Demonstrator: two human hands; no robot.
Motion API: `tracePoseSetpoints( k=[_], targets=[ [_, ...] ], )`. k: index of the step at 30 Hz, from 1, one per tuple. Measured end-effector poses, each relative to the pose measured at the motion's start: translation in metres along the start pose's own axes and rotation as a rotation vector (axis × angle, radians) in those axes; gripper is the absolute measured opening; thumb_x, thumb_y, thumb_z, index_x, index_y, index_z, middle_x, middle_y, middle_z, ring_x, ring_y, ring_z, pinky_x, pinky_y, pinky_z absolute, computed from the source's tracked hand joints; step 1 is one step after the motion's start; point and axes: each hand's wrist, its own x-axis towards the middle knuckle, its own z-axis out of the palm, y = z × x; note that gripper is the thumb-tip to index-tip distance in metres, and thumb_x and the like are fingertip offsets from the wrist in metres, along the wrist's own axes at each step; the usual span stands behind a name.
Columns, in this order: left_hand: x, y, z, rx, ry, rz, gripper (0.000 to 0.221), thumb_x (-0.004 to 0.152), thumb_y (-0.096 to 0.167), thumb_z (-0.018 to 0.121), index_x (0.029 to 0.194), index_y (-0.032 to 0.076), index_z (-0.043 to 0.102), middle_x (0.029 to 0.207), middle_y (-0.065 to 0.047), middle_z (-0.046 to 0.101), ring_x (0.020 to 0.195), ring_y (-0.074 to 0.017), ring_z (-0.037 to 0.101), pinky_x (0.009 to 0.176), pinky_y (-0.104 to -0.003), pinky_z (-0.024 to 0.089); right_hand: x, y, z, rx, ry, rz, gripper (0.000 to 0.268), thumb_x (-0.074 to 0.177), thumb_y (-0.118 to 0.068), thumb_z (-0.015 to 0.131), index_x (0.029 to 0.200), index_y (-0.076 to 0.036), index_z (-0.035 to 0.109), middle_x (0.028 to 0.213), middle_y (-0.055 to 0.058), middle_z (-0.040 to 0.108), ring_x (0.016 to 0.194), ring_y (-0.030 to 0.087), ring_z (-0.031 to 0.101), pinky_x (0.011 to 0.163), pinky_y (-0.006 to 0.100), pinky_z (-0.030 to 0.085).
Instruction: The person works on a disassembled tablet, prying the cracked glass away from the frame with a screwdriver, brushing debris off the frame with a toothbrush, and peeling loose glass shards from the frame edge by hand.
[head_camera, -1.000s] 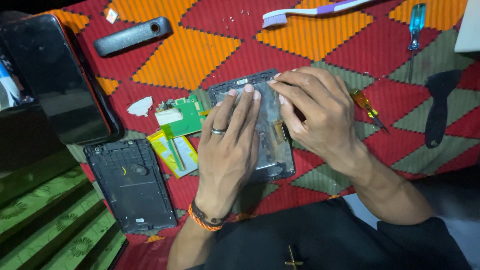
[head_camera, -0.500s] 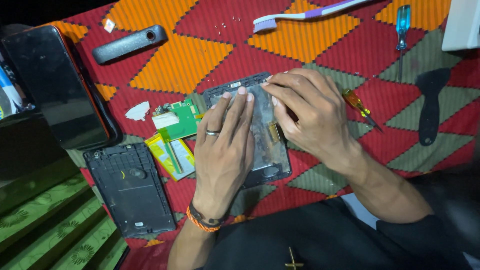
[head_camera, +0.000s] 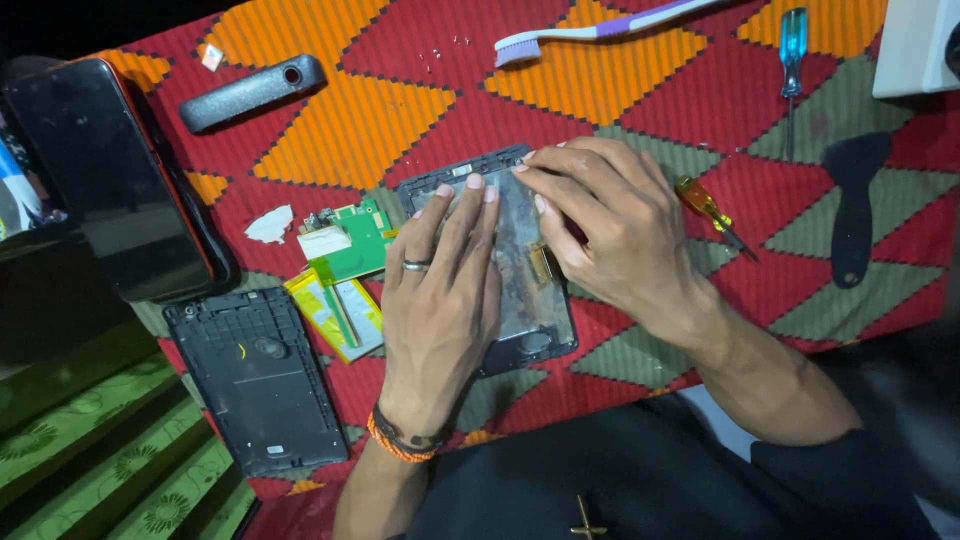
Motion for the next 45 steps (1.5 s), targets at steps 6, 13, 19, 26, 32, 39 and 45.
tracePoseSetpoints(
  k=[6, 13, 19, 26, 32, 39, 45],
  targets=[
    [0.0003, 0.0011, -0.0013, -0.001, 0.002, -0.004, 0.053, 0.093, 0.005, 0.07, 0.145, 0.002, 0.059, 0.153, -0.01, 0.052, 0.143, -0.0276, 0.047, 0.115, -0.041, 0.04, 0.0023, -0.0039, -0.0042, -0.002, -0.002, 0.003, 0.029, 0.086, 0.008, 0.078, 0.115, 0.002, 0.078, 0.117, 0.01, 0.072, 0.109, 0.027, 0.064, 0.095, 0.04, 0.052],
    [-0.0008, -0.0027, -0.0019, -0.029, 0.013, 0.001, 0.054, 0.093, 0.006, 0.071, 0.145, 0.002, 0.058, 0.153, -0.01, 0.051, 0.143, -0.0283, 0.049, 0.115, -0.041, 0.042, 0.0008, -0.0033, -0.002, -0.008, -0.031, -0.01, 0.027, 0.089, 0.009, 0.077, 0.116, 0.003, 0.079, 0.119, 0.012, 0.072, 0.109, 0.028, 0.064, 0.1, 0.042, 0.053],
    [-0.0022, -0.004, -0.0004, -0.006, -0.007, -0.002, 0.055, 0.094, 0.009, 0.07, 0.147, 0.003, 0.056, 0.155, -0.009, 0.049, 0.145, -0.0267, 0.046, 0.116, -0.04, 0.041, 0.0014, -0.0019, -0.0013, -0.007, -0.035, -0.011, 0.027, 0.088, 0.01, 0.077, 0.114, 0.004, 0.079, 0.118, 0.013, 0.073, 0.108, 0.028, 0.064, 0.098, 0.041, 0.052],
    [-0.0005, -0.0039, -0.002, -0.026, -0.015, 0.003, 0.056, 0.093, 0.006, 0.07, 0.147, 0.003, 0.056, 0.154, -0.009, 0.05, 0.145, -0.027, 0.046, 0.116, -0.04, 0.04, 0.0011, -0.0021, -0.0015, -0.01, -0.047, 0.01, 0.028, 0.088, 0.009, 0.076, 0.116, 0.003, 0.078, 0.118, 0.012, 0.072, 0.109, 0.028, 0.064, 0.101, 0.042, 0.052],
    [-0.0008, -0.0041, -0.0002, -0.011, -0.023, -0.001, 0.058, 0.091, 0.008, 0.071, 0.147, 0.004, 0.056, 0.155, -0.009, 0.049, 0.145, -0.0269, 0.046, 0.116, -0.041, 0.04, 0.0024, -0.0022, -0.0036, 0.002, -0.047, 0.012, 0.03, 0.088, 0.009, 0.076, 0.117, 0.003, 0.078, 0.118, 0.012, 0.072, 0.11, 0.028, 0.063, 0.102, 0.042, 0.051],
    [0.0002, -0.0023, -0.0026, -0.019, -0.011, -0.002, 0.056, 0.091, 0.006, 0.071, 0.145, 0.002, 0.058, 0.154, -0.01, 0.05, 0.144, -0.0277, 0.047, 0.115, -0.041, 0.04, 0.0028, -0.0024, -0.0028, -0.002, -0.032, 0.014, 0.029, 0.087, 0.008, 0.077, 0.115, 0.002, 0.078, 0.117, 0.011, 0.073, 0.11, 0.028, 0.064, 0.101, 0.042, 0.05],
    [-0.0015, -0.0021, -0.0002, -0.023, -0.017, -0.007, 0.057, 0.092, 0.006, 0.07, 0.147, 0.003, 0.057, 0.154, -0.01, 0.051, 0.145, -0.0273, 0.046, 0.115, -0.041, 0.039, -0.0003, 0.002, 0.0008, 0.007, -0.02, 0.012, 0.028, 0.087, 0.007, 0.078, 0.114, 0.001, 0.078, 0.117, 0.012, 0.073, 0.109, 0.027, 0.064, 0.1, 0.041, 0.051]
  ],
)
